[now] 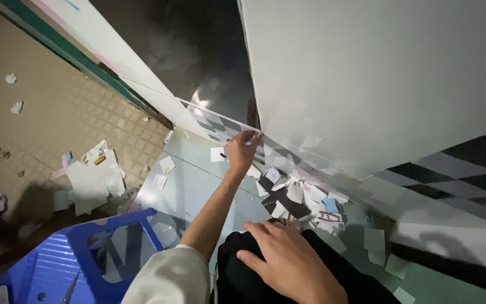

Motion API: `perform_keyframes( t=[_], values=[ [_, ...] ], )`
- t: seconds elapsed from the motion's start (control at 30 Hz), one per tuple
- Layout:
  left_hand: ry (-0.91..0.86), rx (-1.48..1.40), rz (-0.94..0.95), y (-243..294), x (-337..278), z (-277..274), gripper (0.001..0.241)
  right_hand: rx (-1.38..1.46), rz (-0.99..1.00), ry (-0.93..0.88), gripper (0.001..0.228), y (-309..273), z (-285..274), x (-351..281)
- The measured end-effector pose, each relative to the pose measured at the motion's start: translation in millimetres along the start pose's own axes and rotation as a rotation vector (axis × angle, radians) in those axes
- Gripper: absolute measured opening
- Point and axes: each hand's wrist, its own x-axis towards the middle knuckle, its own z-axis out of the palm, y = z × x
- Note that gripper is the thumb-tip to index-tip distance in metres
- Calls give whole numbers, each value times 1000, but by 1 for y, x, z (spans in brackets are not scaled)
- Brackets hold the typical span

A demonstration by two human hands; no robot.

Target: Applying small square vinyl tiles to a wall to create a checkered pattern

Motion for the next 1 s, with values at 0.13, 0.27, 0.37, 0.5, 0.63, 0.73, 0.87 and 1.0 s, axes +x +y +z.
perform_keyframes(
  t=[0.13,0.27,0.37,0.5,0.63,0.73,0.87,1.0],
  values=[
    [-98,18,-208,20,3,-13,32,47,116,-142,55,-12,-18,1],
    [-57,-33,-198,27,3,-10,28,72,164,-189,58,-11,-18,2],
    [-21,-29,-189,22,4,1,20,41,86,-104,56,-2,-5,2],
    [-64,-12,-232,24,3,9,19,61,120,-95,55,-6,-8,-1],
    [-189,9,-363,12,-13,-3,19,68,151,-76,55,-7,-18,-5],
    [-100,12,-392,-25,-43,5,16,54,161,-46,57,0,-16,-5],
    [-45,-44,-499,-45,-86,11,19,51,171,-12,57,10,-17,-4],
    [65,-566,-826,-13,-111,-17,18,124,264,-1,57,6,-40,-8]
  ],
)
